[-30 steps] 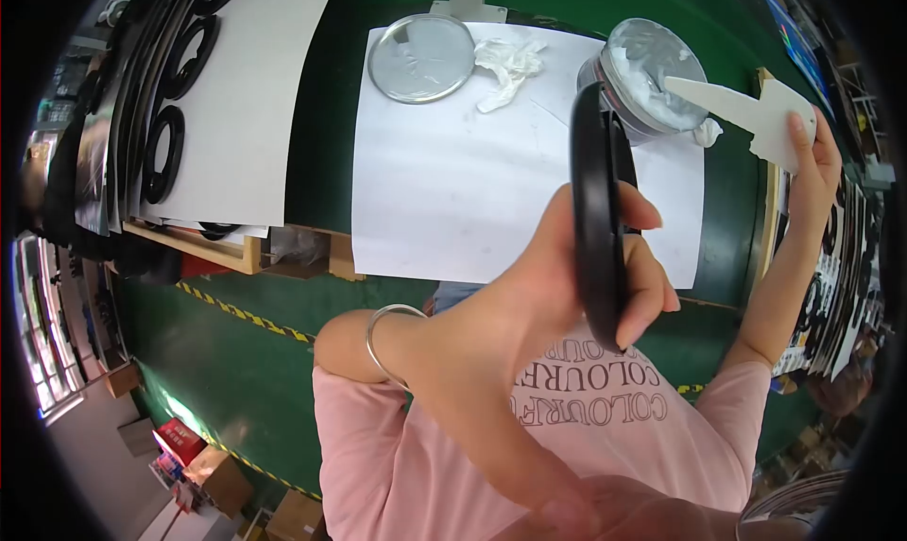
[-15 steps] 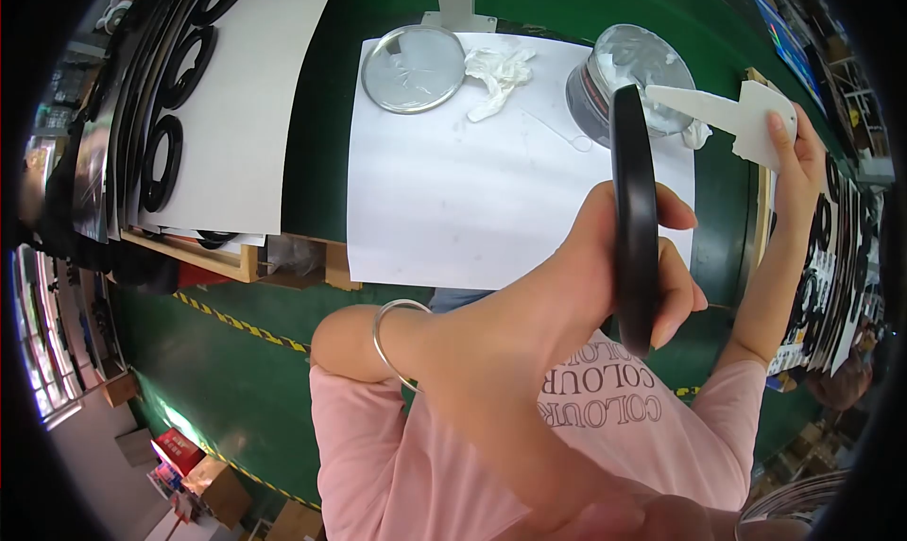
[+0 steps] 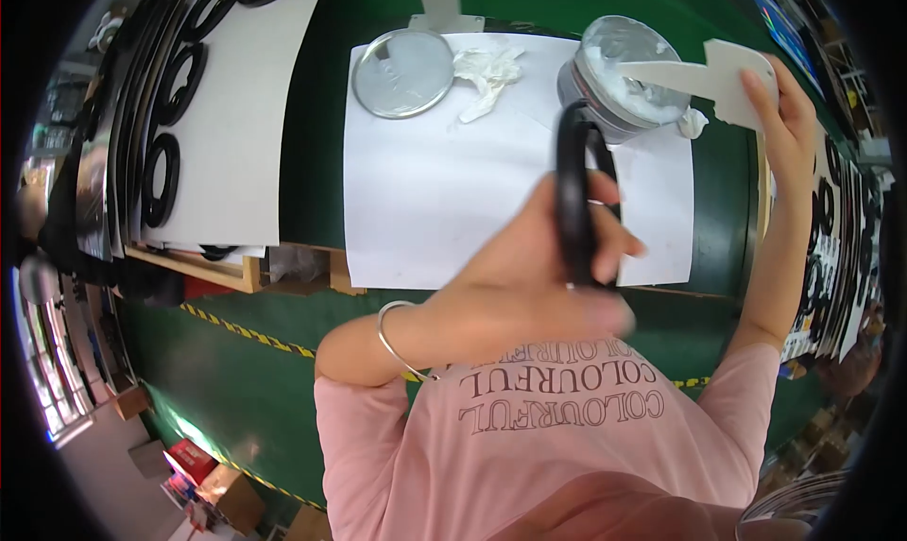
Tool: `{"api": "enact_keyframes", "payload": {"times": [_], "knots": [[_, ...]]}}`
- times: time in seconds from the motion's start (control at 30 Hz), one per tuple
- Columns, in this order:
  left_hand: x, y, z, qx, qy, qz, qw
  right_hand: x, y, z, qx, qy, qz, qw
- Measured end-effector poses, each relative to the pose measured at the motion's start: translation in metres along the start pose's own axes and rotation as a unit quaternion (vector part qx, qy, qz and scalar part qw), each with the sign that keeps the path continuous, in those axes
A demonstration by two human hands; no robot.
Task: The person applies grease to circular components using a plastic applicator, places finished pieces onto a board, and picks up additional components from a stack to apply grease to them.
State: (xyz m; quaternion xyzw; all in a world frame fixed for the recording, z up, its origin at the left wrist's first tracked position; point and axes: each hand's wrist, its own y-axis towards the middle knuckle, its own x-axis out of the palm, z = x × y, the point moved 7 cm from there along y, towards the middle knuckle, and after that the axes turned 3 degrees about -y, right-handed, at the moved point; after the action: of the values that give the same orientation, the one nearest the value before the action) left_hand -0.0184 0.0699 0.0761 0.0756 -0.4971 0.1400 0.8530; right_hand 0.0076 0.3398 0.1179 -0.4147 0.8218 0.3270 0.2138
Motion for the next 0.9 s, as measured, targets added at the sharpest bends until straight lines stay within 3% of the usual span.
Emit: {"api": "enact_keyframes", "payload": {"times": [0.07,0.1,0.3,0.33,0.57,0.63,0.77,0.9], "knots": [[-0.03,-0.004,-0.003,0.013,-0.046,0.1,0.994,0.007,0.007,-0.006,-0.041,-0.027,-0.043,0.998],[-0.045,-0.007,-0.002,0.043,-0.052,0.098,0.993,0.009,0.009,-0.017,-0.083,-0.037,-0.051,0.995],[-0.116,-0.044,-0.007,0.071,-0.012,0.261,0.963,0.012,0.025,-0.055,-0.052,-0.108,-0.135,0.984],[-0.119,-0.048,-0.007,0.068,-0.011,0.261,0.963,0.018,0.025,-0.066,-0.044,-0.113,-0.177,0.977],[-0.119,-0.066,-0.001,0.025,0.138,0.261,0.955,0.025,0.041,-0.031,0.099,0.044,-0.202,0.973],[-0.122,-0.073,-0.001,-0.055,0.223,0.259,0.938,0.022,0.044,-0.011,0.163,0.043,-0.153,0.974],[-0.118,-0.083,0.004,-0.136,0.275,0.241,0.921,0.022,0.045,0.057,0.177,0.013,-0.193,0.965],[-0.107,-0.077,0.01,-0.108,0.271,0.203,0.935,0.008,0.035,0.067,0.215,0.077,-0.087,0.97]]}}
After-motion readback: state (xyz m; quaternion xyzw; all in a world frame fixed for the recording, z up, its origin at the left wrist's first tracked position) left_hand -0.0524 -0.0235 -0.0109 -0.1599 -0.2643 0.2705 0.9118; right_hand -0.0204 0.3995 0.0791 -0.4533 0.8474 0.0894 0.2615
